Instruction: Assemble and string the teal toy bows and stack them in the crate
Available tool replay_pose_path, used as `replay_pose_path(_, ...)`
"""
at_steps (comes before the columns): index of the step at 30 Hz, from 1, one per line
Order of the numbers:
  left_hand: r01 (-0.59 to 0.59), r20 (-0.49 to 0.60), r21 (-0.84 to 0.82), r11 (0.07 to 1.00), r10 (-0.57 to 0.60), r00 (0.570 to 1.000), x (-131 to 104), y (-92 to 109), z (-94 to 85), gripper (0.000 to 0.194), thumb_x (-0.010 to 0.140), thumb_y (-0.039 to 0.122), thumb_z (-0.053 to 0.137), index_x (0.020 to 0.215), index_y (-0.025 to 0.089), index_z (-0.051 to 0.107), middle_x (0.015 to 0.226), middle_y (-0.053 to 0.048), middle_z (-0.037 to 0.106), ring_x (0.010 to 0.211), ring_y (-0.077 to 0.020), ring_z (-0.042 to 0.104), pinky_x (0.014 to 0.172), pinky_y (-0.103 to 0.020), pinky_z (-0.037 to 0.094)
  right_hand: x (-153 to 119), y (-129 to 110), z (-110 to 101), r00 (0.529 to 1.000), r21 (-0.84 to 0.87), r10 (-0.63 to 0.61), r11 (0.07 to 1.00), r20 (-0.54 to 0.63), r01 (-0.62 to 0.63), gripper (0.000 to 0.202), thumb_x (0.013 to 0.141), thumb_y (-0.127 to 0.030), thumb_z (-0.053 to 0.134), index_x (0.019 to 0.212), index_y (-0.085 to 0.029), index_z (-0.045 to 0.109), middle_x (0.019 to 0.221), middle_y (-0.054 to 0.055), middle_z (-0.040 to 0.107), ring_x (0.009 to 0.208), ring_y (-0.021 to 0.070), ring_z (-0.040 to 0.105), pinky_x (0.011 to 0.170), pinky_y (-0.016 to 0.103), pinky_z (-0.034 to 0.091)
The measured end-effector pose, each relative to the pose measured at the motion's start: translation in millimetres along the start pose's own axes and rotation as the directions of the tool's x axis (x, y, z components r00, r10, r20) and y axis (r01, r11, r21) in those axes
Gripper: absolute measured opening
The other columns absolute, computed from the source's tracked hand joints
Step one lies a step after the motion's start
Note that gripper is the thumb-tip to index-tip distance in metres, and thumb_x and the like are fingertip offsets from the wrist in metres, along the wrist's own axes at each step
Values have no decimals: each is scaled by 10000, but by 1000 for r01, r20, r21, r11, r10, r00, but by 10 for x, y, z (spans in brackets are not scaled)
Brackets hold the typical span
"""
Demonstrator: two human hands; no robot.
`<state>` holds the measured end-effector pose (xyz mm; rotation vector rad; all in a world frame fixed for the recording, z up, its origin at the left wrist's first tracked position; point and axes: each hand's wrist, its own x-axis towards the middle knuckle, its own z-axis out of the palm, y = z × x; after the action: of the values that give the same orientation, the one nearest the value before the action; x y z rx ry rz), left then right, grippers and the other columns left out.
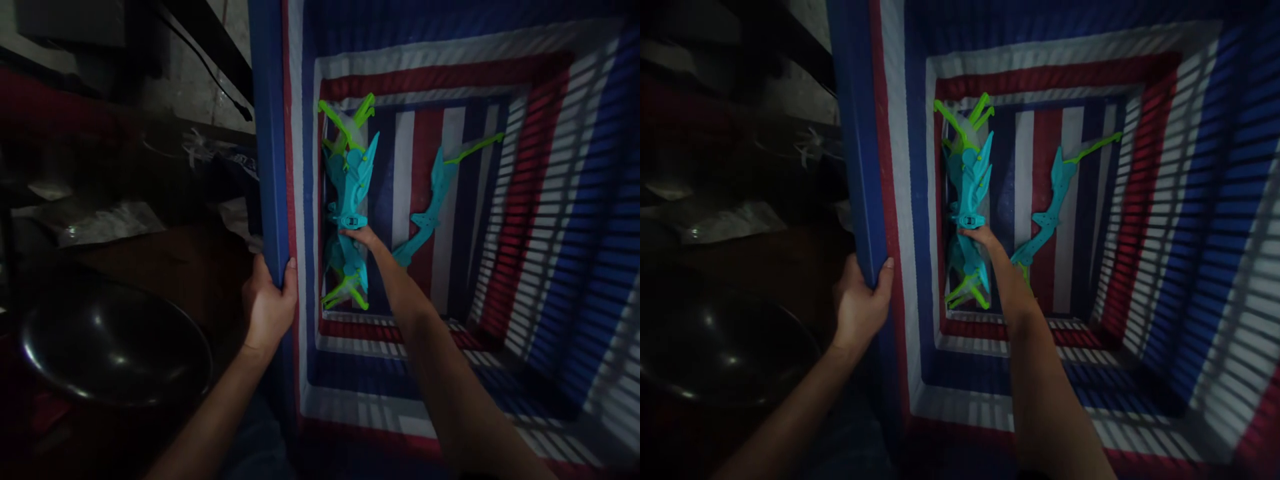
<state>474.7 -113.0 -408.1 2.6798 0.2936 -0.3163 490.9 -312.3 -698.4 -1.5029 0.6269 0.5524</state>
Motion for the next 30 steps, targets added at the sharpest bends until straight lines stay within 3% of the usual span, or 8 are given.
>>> replay_pose_path(5, 18, 20, 3, 1000, -18, 1000, 5, -3, 8, 347, 853, 472, 469, 961, 150, 543, 813, -79, 655, 712, -229, 639, 653, -333, 511, 69, -108, 232, 1000, 115, -4, 993, -10, 5, 523, 510, -384, 783, 962, -166, 639, 1031, 62, 680, 921, 224, 632, 876, 411, 508)
replay_pose_path(8, 7, 39, 9, 1000, -8, 999, 14, -24, 12, 367, 863, 469, 442, 991, 138, 539, 872, -113, 665, 772, -252, 647, 693, -350, 511, -164, -218, 218, 999, 127, -10, 992, -44, 16, 559, 515, -383, 782, 998, -150, 623, 1063, 87, 671, 946, 233, 628, 890, 410, 499)
replay_pose_path(13, -14, 103, 56, 998, 9, 995, 76, -63, 45, 408, 894, 429, 368, 1085, 106, 526, 916, -165, 663, 857, -289, 644, 752, -376, 490, -1012, -699, -186, 998, 72, -60, 995, -32, 62, 520, 569, -420, 769, 995, -150, 642, 1026, 108, 689, 856, 239, 654, 814, 419, 530)
replay_pose_path(17, -45, 148, 40, 998, 39, 988, 49, -14, 23, 501, 897, 401, 357, 1235, 40, 439, 1088, -244, 612, 998, -321, 609, 830, -397, 469, -1853, -1437, -698, 985, 6, -167, 986, -44, 167, 480, 535, -401, 806, 930, -167, 668, 998, 82, 700, 852, 240, 658, 850, 436, 519)
replay_pose_path(20, -77, 149, -51, 996, 84, 985, -136, 104, -158, 694, 844, 472, 466, 1331, -7, 342, 1291, -295, 471, 1214, -365, 465, 966, -452, 406, -2500, -2066, -962, 960, -13, -273, 962, -56, 273, 453, 532, -391, 816, 910, -182, 678, 983, 71, 704, 852, 243, 659, 852, 447, 521)
replay_pose_path(24, -172, 104, -304, 937, 213, 972, -655, 325, -831, 620, 840, 548, 459, 1262, 95, 494, 1325, -205, 481, 1274, -313, 416, 1037, -436, 370, -3279, -2806, -972, 915, 27, -384, 920, -125, 390, 437, 485, -372, 838, 849, -192, 675, 917, 62, 712, 809, 251, 664, 800, 462, 542)
replay_pose_path(27, -344, -3, -454, 822, 385, 923, -1207, 491, -1714, 526, 868, 536, 433, 1180, 137, 576, 1222, -137, 581, 1167, -245, 526, 1010, -366, 415, -3801, -3264, -712, 843, 119, -507, 839, -182, 531, 496, 447, -336, 849, 888, -201, 666, 912, 48, 712, 823, 257, 666, 795, 476, 547)
replay_pose_path(30, -427, -95, -416, 803, 429, 898, -1828, 587, -2721, 538, 863, 552, 447, 1200, 154, 577, 1204, -108, 606, 1103, -236, 570, 969, -345, 445, -4351, -3597, -265, 765, 250, -622, 724, -167, 643, 530, 489, -321, 820, 977, -207, 649, 938, 41, 707, 902, 261, 658, 840, 482, 538)
